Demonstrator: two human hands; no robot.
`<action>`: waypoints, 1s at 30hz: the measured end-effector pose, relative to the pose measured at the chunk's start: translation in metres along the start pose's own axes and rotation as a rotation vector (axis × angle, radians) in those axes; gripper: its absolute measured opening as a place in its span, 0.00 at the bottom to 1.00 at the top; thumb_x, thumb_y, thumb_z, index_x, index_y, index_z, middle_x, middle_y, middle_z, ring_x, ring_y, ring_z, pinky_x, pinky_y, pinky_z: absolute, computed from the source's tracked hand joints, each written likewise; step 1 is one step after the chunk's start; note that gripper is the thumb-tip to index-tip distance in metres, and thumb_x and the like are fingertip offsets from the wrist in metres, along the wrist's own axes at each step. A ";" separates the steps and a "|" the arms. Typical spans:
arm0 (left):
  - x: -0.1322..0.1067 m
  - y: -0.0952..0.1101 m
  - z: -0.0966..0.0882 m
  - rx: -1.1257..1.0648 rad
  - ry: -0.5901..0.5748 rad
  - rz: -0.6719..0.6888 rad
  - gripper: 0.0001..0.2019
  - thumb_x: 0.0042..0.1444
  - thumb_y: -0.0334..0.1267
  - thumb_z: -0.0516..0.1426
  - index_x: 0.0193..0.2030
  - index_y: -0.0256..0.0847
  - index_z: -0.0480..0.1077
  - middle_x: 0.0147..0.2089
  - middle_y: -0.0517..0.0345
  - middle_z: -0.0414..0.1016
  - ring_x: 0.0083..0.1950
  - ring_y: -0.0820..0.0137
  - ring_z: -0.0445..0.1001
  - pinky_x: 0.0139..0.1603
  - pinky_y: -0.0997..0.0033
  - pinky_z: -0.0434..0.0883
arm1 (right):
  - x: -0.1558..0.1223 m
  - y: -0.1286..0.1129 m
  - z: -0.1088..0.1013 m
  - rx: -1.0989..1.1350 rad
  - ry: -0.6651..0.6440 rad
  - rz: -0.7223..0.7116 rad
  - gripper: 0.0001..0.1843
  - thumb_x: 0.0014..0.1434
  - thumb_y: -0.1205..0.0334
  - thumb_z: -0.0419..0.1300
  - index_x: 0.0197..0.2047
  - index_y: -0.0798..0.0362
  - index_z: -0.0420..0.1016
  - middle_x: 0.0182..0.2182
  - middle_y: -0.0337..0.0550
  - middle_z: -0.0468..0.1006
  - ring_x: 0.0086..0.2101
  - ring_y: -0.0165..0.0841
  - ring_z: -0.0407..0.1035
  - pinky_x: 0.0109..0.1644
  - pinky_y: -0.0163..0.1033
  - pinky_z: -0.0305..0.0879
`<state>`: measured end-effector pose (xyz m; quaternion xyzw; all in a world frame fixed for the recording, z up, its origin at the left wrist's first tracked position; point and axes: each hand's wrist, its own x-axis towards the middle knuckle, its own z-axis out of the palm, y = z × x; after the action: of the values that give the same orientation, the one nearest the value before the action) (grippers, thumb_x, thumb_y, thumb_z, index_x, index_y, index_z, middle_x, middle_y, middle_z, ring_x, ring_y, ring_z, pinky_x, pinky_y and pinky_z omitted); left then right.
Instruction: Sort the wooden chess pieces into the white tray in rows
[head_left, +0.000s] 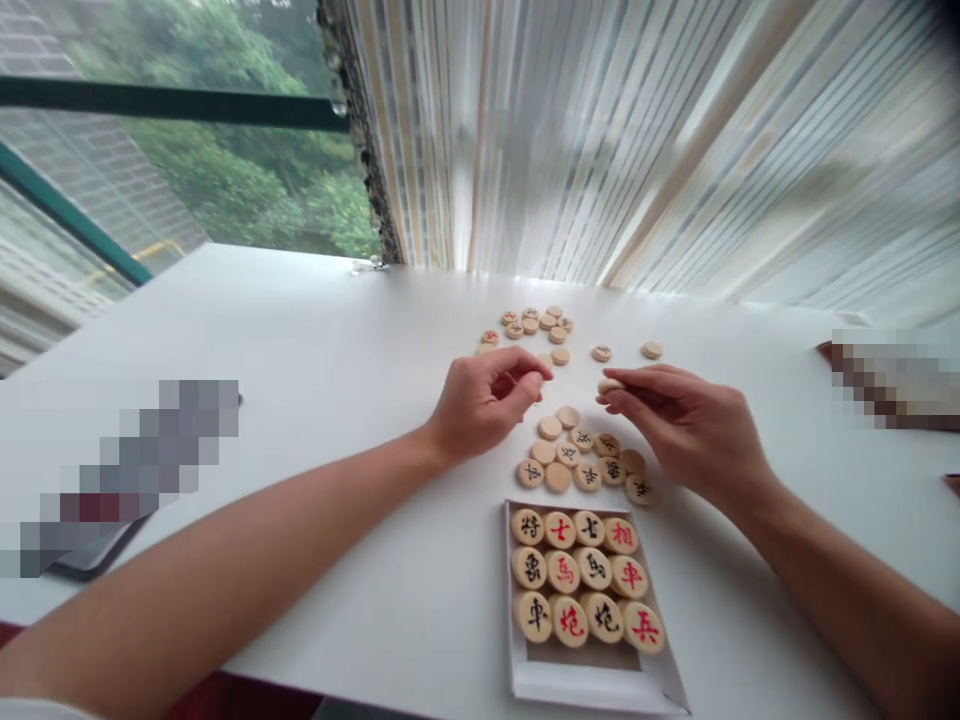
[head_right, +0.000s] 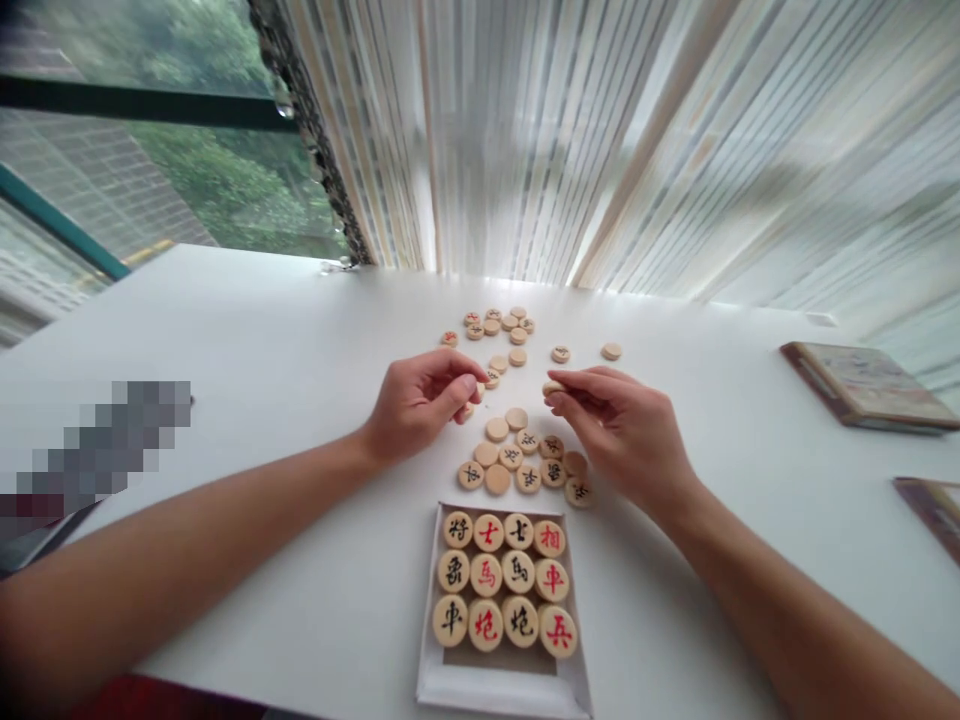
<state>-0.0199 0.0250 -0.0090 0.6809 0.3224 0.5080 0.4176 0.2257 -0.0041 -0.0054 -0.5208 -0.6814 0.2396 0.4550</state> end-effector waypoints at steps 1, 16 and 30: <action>0.000 -0.001 0.000 0.007 0.000 0.002 0.08 0.63 0.37 0.59 0.40 0.35 0.78 0.30 0.56 0.79 0.24 0.77 0.74 0.25 0.78 0.72 | -0.004 -0.003 0.004 0.024 0.002 0.018 0.16 0.63 0.52 0.72 0.50 0.51 0.87 0.42 0.50 0.89 0.38 0.41 0.86 0.43 0.44 0.84; -0.001 0.006 0.000 0.066 -0.117 0.063 0.11 0.60 0.42 0.70 0.43 0.35 0.83 0.34 0.52 0.84 0.28 0.75 0.77 0.29 0.77 0.75 | -0.013 -0.026 0.018 0.459 -0.109 0.220 0.18 0.48 0.52 0.83 0.40 0.48 0.90 0.30 0.43 0.89 0.26 0.35 0.83 0.30 0.36 0.84; -0.001 0.011 -0.002 0.102 -0.192 0.050 0.09 0.60 0.38 0.69 0.43 0.35 0.86 0.34 0.51 0.85 0.30 0.72 0.79 0.30 0.76 0.77 | -0.013 -0.032 0.019 0.567 -0.160 0.189 0.18 0.51 0.52 0.82 0.39 0.53 0.87 0.29 0.44 0.88 0.27 0.36 0.83 0.32 0.38 0.85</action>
<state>-0.0223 0.0197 0.0005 0.7547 0.2892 0.4337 0.3984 0.1940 -0.0238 0.0062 -0.4138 -0.5696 0.5015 0.5028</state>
